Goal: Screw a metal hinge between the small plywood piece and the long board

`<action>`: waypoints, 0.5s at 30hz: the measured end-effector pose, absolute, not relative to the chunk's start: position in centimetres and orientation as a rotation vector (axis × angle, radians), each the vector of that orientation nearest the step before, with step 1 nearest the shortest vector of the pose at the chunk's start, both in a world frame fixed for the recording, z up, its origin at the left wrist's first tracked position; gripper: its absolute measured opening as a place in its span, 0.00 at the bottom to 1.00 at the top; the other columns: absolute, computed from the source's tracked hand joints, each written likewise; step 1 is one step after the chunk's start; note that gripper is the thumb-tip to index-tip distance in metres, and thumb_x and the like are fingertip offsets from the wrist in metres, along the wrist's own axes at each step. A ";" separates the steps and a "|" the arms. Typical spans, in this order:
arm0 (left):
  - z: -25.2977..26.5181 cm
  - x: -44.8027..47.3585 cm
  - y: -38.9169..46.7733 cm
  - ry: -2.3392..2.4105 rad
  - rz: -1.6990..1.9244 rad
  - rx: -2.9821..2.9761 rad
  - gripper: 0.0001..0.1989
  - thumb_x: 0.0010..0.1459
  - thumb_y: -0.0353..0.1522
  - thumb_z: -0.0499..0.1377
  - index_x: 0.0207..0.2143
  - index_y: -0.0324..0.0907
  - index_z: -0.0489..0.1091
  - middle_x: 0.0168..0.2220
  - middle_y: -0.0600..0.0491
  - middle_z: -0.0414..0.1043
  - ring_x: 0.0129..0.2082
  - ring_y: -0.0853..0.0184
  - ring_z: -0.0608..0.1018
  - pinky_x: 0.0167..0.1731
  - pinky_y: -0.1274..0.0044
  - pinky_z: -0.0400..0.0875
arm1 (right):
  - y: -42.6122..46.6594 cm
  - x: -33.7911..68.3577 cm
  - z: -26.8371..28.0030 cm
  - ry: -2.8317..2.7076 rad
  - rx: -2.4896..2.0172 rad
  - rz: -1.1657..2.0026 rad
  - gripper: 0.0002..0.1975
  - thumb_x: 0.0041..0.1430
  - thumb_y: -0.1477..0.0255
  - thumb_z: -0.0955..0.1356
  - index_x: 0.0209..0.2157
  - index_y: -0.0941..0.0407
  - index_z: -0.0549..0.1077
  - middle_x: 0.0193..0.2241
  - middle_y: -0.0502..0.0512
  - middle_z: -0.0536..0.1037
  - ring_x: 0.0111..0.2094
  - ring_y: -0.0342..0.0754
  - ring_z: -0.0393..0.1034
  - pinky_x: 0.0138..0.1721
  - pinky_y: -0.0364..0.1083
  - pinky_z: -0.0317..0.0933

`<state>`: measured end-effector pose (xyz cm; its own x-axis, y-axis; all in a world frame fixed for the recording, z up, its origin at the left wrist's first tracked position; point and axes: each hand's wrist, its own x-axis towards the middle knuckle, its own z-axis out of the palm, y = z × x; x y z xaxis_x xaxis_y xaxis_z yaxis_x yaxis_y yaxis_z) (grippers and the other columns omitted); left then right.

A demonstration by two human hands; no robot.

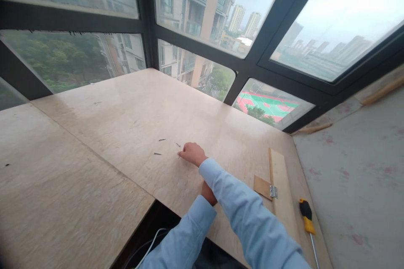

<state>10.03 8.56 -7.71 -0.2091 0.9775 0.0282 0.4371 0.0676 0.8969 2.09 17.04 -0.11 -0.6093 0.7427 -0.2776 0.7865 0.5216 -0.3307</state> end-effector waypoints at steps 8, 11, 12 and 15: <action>-7.9 9.9 8.0 1.688 1.123 1.186 0.11 0.52 0.27 0.58 0.39 0.44 0.75 0.39 0.47 0.79 0.50 0.57 0.76 0.55 0.67 0.67 | 16.7 0.7 -1.5 2.576 1.341 -0.568 0.08 0.48 0.74 0.67 0.28 0.60 0.78 0.33 0.65 0.81 0.34 0.53 0.76 0.28 0.43 0.60; -7.5 9.7 8.1 1.704 1.087 1.236 0.12 0.54 0.26 0.57 0.40 0.45 0.75 0.38 0.50 0.80 0.49 0.60 0.77 0.54 0.70 0.68 | 16.3 1.2 -1.0 2.639 1.272 -0.613 0.06 0.46 0.75 0.67 0.26 0.61 0.76 0.33 0.67 0.81 0.36 0.55 0.76 0.29 0.43 0.61; -7.4 9.7 8.1 1.712 1.057 1.279 0.13 0.54 0.25 0.56 0.40 0.45 0.75 0.38 0.49 0.80 0.48 0.61 0.77 0.54 0.71 0.68 | 16.2 1.5 -0.8 2.661 1.250 -0.649 0.05 0.46 0.75 0.67 0.26 0.61 0.75 0.32 0.66 0.81 0.36 0.54 0.76 0.29 0.42 0.61; -6.9 9.6 8.5 1.760 0.997 1.470 0.14 0.52 0.24 0.57 0.39 0.42 0.76 0.40 0.48 0.79 0.47 0.60 0.77 0.51 0.73 0.69 | 15.6 3.1 0.3 2.702 1.182 -0.848 0.04 0.49 0.75 0.66 0.28 0.59 0.73 0.26 0.58 0.81 0.27 0.46 0.76 0.24 0.39 0.60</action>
